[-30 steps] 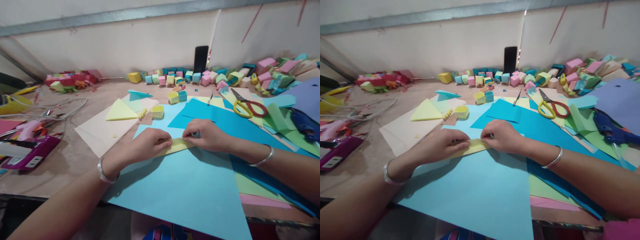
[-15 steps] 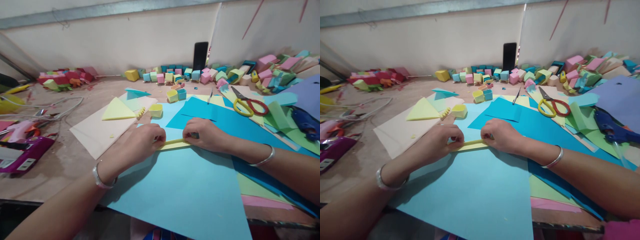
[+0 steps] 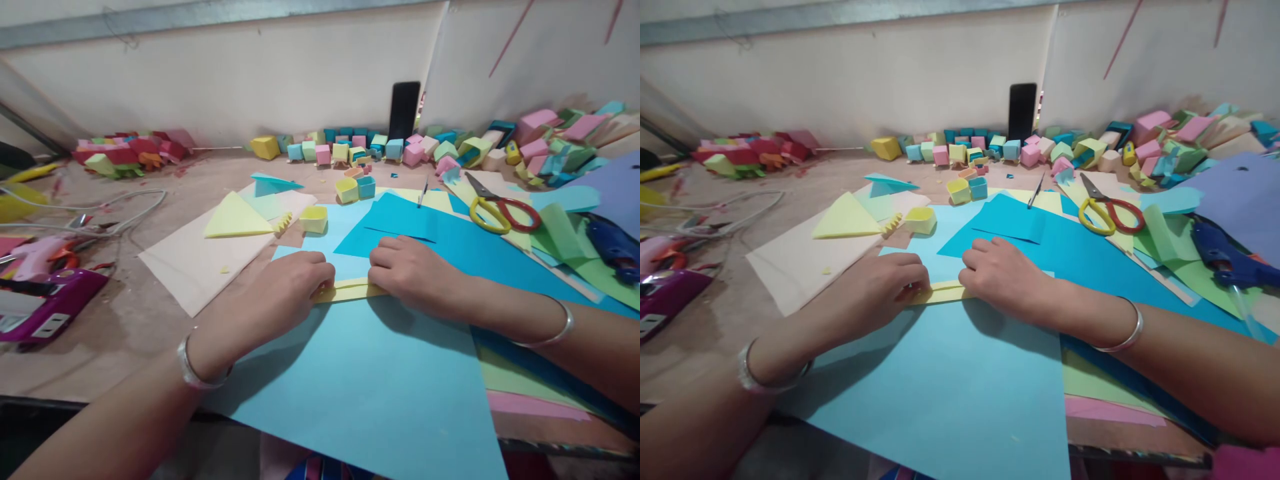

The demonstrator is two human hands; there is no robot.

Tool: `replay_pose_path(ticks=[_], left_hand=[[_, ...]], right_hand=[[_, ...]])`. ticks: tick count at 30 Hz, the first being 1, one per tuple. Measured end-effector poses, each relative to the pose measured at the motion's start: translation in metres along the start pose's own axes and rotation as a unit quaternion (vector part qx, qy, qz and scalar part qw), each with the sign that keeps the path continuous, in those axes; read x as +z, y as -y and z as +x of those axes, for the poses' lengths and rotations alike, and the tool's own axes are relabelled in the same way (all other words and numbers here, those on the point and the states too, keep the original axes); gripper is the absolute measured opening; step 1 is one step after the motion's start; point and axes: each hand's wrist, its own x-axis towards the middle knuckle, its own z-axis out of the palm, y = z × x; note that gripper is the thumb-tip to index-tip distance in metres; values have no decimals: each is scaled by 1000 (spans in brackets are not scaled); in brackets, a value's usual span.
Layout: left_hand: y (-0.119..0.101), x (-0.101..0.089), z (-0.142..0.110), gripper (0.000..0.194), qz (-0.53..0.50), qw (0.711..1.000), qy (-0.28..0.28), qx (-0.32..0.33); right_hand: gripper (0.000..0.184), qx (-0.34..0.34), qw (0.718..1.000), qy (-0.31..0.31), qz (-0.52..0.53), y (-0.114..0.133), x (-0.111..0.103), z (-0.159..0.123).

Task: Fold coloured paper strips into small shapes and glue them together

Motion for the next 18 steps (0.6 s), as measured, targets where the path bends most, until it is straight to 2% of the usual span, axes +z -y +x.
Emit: replay_pose_path(ticks=[5,13,18], left_hand=[[1,0,0,21,12,1000,4,6],[-2,-1,-2,22,19,1000,1,11],[-5,-2,-3,23,24,1000,-1,14]], right_hand=[[17,-40,998,-10,-49,3,-2,-2],[26,-79,992,-73,-72,11,7,-5],[28,-78,992,-63,-70,14,6,-5]])
